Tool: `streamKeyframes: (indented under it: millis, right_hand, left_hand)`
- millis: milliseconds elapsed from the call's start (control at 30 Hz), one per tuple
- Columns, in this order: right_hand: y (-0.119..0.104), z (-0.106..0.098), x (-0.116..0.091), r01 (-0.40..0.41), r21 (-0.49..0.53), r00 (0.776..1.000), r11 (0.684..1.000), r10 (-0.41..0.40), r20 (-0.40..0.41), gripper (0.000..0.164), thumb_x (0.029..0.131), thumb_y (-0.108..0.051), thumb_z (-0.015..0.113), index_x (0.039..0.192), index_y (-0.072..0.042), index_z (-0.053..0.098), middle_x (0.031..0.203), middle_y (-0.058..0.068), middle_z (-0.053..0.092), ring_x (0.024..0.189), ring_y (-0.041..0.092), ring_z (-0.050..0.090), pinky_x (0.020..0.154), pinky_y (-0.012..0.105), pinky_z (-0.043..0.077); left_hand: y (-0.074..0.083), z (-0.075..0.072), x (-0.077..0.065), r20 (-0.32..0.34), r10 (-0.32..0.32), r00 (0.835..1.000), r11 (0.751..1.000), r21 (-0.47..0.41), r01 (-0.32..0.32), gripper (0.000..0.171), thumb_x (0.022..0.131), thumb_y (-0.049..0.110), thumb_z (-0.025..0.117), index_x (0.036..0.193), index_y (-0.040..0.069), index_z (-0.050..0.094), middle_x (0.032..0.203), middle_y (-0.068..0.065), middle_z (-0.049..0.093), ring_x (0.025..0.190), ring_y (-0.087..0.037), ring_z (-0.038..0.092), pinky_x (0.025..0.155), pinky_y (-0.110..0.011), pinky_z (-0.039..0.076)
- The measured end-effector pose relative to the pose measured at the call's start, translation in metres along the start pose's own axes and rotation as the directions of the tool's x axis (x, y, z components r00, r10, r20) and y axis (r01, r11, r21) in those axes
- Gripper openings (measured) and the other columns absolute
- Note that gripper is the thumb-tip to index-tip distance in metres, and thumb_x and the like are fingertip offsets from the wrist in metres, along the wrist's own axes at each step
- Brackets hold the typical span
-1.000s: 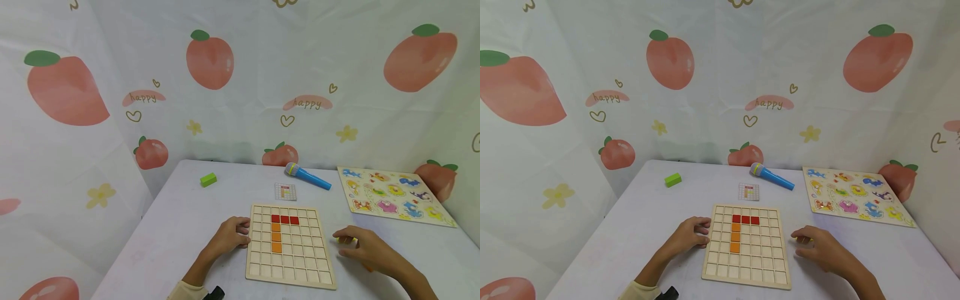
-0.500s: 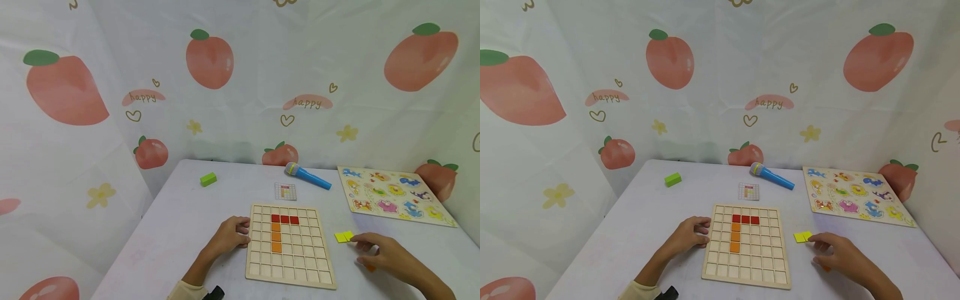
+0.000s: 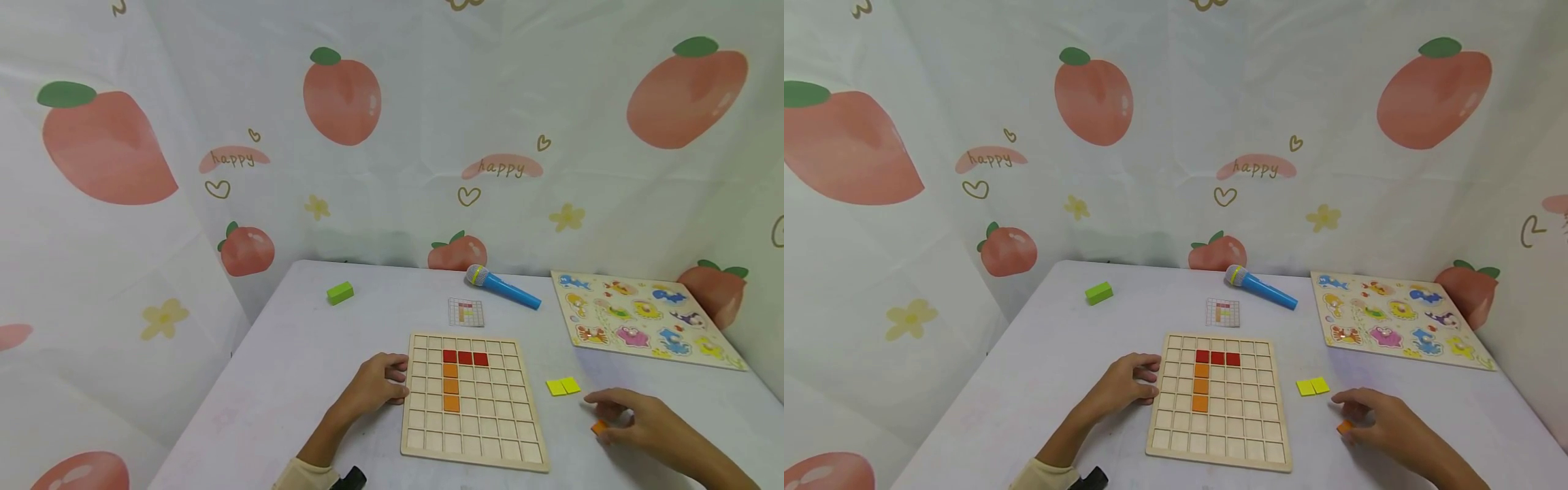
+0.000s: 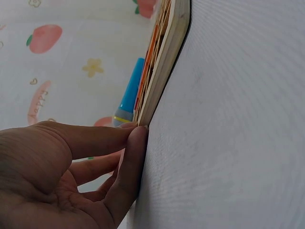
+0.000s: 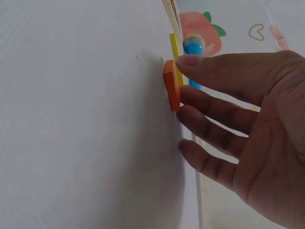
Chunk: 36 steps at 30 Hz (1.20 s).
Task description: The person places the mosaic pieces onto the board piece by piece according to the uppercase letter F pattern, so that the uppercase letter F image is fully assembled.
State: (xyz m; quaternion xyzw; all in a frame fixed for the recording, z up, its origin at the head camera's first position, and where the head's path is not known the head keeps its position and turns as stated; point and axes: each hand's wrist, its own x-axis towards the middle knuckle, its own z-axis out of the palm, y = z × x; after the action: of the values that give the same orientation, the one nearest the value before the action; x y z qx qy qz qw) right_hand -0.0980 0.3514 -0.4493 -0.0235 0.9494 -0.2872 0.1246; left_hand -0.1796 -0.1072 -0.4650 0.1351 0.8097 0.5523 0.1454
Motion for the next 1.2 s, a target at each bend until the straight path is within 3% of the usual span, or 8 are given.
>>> streamKeyframes:
  millis: [333,433,667,867,1200]
  right_hand:
    - [0.009,0.000,-0.005,0.106,-0.005,0.994,0.994,-0.106,0.000,0.048,0.080,-0.011,0.085,0.126,-0.007,0.072,0.108,-0.001,0.067,0.084,-0.005,0.049,0.067,0.020,0.050]
    - [0.009,-0.001,-0.005,0.087,-0.014,0.996,0.996,-0.087,0.004,0.048,0.081,-0.013,0.087,0.126,-0.006,0.072,0.106,-0.002,0.067,0.083,-0.004,0.049,0.067,0.020,0.050]
    - [0.003,0.002,-0.004,-0.050,-0.015,0.998,0.999,0.051,0.028,0.048,0.081,-0.017,0.090,0.124,-0.004,0.073,0.104,-0.004,0.067,0.084,0.007,0.052,0.068,0.021,0.051]
    - [0.002,0.001,-0.005,-0.049,-0.014,0.998,0.999,0.049,0.044,0.045,0.078,-0.005,0.083,0.122,-0.005,0.074,0.103,-0.003,0.066,0.086,0.011,0.052,0.067,0.021,0.051]
    - [-0.002,0.002,-0.004,-0.064,-0.040,0.997,0.997,0.065,0.049,0.032,0.081,-0.007,0.083,0.113,-0.006,0.077,0.090,-0.004,0.060,0.082,0.012,0.052,0.066,0.021,0.051]
  left_hand:
    - [0.001,-0.001,0.001,0.009,-0.007,1.000,1.000,-0.012,0.007,0.060,0.086,-0.009,0.079,0.142,-0.008,0.059,0.123,-0.014,0.064,0.107,-0.024,0.065,0.071,-0.028,0.066]
    - [0.002,0.000,0.001,0.009,-0.010,1.000,1.000,-0.016,0.010,0.060,0.086,-0.008,0.079,0.143,-0.008,0.059,0.124,-0.015,0.065,0.107,-0.024,0.065,0.071,-0.028,0.066]
    - [0.001,-0.001,0.001,0.011,-0.018,1.000,1.000,-0.016,0.018,0.060,0.086,-0.009,0.078,0.142,-0.009,0.059,0.123,-0.015,0.065,0.106,-0.021,0.065,0.072,-0.026,0.066]
    - [0.000,0.000,0.000,0.008,-0.013,1.000,1.000,-0.014,0.014,0.059,0.085,-0.010,0.077,0.142,-0.010,0.059,0.123,-0.015,0.065,0.107,-0.023,0.066,0.071,-0.026,0.066]
    - [0.001,-0.001,0.000,0.007,-0.011,1.000,1.000,-0.019,0.011,0.059,0.084,-0.010,0.078,0.141,-0.010,0.059,0.121,-0.014,0.065,0.107,-0.024,0.065,0.070,-0.027,0.066]
